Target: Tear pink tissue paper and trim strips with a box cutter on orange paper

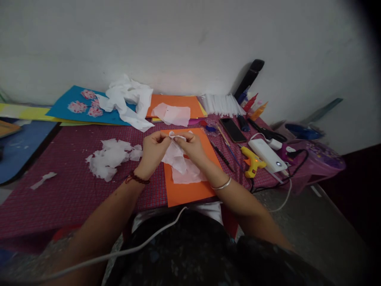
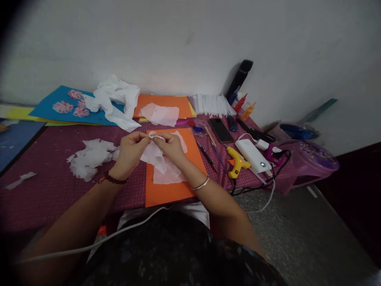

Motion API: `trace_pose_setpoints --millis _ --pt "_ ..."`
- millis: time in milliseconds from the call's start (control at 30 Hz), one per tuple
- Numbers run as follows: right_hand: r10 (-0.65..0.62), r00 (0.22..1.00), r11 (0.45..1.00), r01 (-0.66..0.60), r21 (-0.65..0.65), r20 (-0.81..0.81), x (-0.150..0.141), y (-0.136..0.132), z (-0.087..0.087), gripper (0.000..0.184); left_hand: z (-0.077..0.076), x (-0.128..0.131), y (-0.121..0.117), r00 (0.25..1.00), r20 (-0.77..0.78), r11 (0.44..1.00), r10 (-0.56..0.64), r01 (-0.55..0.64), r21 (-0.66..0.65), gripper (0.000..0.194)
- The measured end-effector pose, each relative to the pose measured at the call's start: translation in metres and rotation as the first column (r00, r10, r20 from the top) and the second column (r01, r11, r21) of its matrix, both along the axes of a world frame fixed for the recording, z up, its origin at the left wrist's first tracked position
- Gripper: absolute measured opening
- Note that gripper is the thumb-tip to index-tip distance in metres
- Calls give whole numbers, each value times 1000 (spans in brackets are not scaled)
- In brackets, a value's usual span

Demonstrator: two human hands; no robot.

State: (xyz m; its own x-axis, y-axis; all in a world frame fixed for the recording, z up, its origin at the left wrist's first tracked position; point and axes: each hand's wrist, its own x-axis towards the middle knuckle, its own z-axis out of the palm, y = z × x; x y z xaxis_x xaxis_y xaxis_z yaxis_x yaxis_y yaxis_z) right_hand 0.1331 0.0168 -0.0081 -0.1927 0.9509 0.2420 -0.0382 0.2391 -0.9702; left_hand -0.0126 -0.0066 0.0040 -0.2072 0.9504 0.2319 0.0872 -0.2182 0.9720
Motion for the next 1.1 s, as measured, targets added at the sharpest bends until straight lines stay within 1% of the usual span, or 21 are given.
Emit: trace_pose_setpoints --millis 100,200,267,333,367,433,500,533,567,600,633,700,733,800,833,867,933,967,1033,1067,1100 --pt "44 994 996 -51 -73 -101 0 -1 4 19 1 3 -2 999 49 1000 -25 25 -9 7" --pt "38 981 990 -62 -123 -188 1 -2 8 20 7 3 -2 996 90 1000 -29 29 -1 8" --pt "11 969 985 -53 -166 -248 3 -2 11 20 14 -3 0 988 149 998 39 -45 38 9" --pt "-16 953 979 -48 -200 -304 6 0 13 20 21 -14 3 963 232 984 136 -158 78 9" --pt "-21 946 976 -51 -213 -324 8 1 14 21 24 -20 5 952 257 977 165 -193 87 9" --pt "-23 940 968 -65 -244 -342 12 3 16 22 27 -33 9 952 250 973 177 -207 101 9" --pt "-18 933 960 -84 -267 -359 14 4 17 21 27 -41 13 970 217 990 109 -127 69 7" --pt "-16 926 959 -93 -269 -378 15 5 18 20 25 -44 15 976 216 999 40 -43 12 10" --pt "-10 915 959 -105 -264 -402 16 6 18 18 24 -45 16 971 233 996 -43 59 -61 19" --pt "-7 903 959 -115 -259 -429 16 7 18 17 22 -46 17 956 265 976 -127 169 -140 29" --pt "-9 892 958 -122 -261 -453 17 8 19 16 20 -46 17 930 303 937 -207 277 -213 40" --pt "-33 882 951 -117 -287 -470 19 12 19 17 15 -43 15 867 368 841 -335 451 -299 54" --pt "-51 885 947 -104 -304 -462 19 13 19 17 13 -41 14 841 387 806 -378 504 -310 56" --pt "-93 902 945 -54 -324 -422 20 16 18 17 10 -37 11 815 400 777 -419 550 -306 51" --pt "-105 913 946 -30 -321 -394 20 17 16 16 9 -34 10 817 395 783 -420 546 -297 46" --pt "-106 927 950 -13 -312 -361 19 17 15 15 8 -31 9 830 387 803 -403 523 -285 40" --pt "-82 956 965 5 -261 -282 18 17 11 11 7 -25 9 867 369 868 -335 436 -237 29" --pt "-67 968 976 13 -218 -241 17 17 9 10 6 -23 10 887 359 907 -290 375 -193 26" --pt "-64 982 992 43 -118 -179 14 17 5 9 4 -20 12 928 327 976 -178 209 -61 22" --pt "-78 983 995 66 -77 -168 12 17 4 9 3 -20 13 946 303 993 -118 120 12 23" --pt "-97 981 995 90 -50 -170 10 18 2 9 3 -20 13 959 278 996 -62 43 75 24"
